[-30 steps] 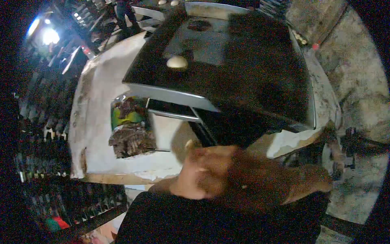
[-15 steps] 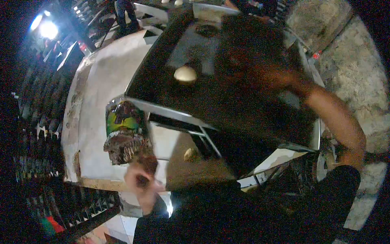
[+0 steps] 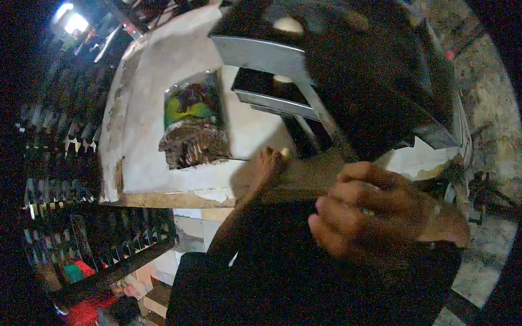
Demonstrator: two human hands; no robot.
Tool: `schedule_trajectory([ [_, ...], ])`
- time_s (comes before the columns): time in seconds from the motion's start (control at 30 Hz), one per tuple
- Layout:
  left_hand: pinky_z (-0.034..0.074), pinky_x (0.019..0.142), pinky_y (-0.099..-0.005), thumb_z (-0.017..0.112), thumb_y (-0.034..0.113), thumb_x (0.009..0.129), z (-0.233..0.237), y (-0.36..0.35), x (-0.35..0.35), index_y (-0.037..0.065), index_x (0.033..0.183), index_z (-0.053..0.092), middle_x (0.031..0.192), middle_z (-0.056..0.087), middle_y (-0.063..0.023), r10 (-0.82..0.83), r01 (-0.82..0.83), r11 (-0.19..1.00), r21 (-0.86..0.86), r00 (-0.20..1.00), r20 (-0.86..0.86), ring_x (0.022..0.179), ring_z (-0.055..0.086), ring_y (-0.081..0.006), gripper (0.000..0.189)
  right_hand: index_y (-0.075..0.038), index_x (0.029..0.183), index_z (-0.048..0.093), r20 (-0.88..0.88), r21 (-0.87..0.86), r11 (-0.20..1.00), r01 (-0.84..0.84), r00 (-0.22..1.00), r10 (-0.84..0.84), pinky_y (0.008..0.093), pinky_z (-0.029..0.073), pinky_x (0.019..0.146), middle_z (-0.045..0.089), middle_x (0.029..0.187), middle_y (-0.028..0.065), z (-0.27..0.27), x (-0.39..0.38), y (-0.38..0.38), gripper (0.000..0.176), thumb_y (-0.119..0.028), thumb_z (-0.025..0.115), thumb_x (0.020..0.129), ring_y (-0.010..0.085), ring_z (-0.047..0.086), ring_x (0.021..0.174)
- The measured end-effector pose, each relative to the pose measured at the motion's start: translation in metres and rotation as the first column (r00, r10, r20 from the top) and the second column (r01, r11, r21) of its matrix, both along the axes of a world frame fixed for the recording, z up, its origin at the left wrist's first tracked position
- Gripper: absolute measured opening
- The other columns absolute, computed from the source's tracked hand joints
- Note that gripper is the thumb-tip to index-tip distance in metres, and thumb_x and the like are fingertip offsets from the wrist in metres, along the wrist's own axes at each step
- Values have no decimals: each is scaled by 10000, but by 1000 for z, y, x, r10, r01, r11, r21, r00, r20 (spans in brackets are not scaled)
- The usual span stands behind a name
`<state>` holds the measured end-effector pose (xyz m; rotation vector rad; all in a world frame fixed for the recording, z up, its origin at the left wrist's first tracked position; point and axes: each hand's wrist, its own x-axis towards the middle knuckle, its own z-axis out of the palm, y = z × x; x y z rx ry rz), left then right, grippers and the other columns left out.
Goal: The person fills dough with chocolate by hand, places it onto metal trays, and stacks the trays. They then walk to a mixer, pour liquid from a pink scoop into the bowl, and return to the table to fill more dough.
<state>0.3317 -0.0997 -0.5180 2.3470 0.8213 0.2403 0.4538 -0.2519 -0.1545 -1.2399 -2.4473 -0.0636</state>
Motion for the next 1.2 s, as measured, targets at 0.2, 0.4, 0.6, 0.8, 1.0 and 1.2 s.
schedule_trajectory([
  [0.2,510,737,-339,654,133,871,85,-6,-83,44,1123,493,935,598,-114,591,-91,565,-820,738,325,819,609,-198,312,-1,1118,579,-386,-355,876,327,802,-456,401,522,720,602,943,185,-131,-53,17,269,-149,614,896,284,621,802],
  [0.4,482,886,-355,775,114,736,188,-8,-213,17,1413,303,1273,465,-168,193,-85,979,-183,655,731,1068,554,-264,832,45,1182,550,-846,-526,844,-103,-37,-532,315,545,737,640,1046,113,-166,-189,79,385,-33,671,825,155,627,904],
  [0.6,484,742,-236,611,118,912,193,-14,-340,-26,1291,533,1064,512,-101,487,-311,870,-383,423,764,917,539,-143,413,8,1245,519,-743,-95,995,-24,667,-55,394,383,1035,489,1317,225,-138,-321,100,552,-91,737,748,319,469,1259],
  [0.8,444,762,-337,521,153,936,191,-51,-398,-48,1203,567,948,568,-138,472,-639,760,-117,420,775,856,520,-222,337,6,1138,587,-863,-357,934,-19,389,-322,356,468,873,631,1061,163,-161,-409,98,290,-164,582,904,229,607,989],
  [1.0,465,713,-325,501,231,980,192,-17,-399,-23,999,575,801,597,-113,574,-317,818,-480,504,645,767,561,-174,265,-84,915,663,-799,-165,897,410,478,-365,302,475,620,636,740,75,-239,-416,147,159,-200,564,872,169,594,642],
  [1.2,506,770,-308,559,272,965,135,26,-371,-43,1050,621,968,658,-101,896,112,325,-939,282,343,862,622,-157,331,-48,1067,573,-669,-258,900,350,608,-428,384,427,805,585,970,149,-238,-353,184,526,-423,207,1019,263,563,882],
])
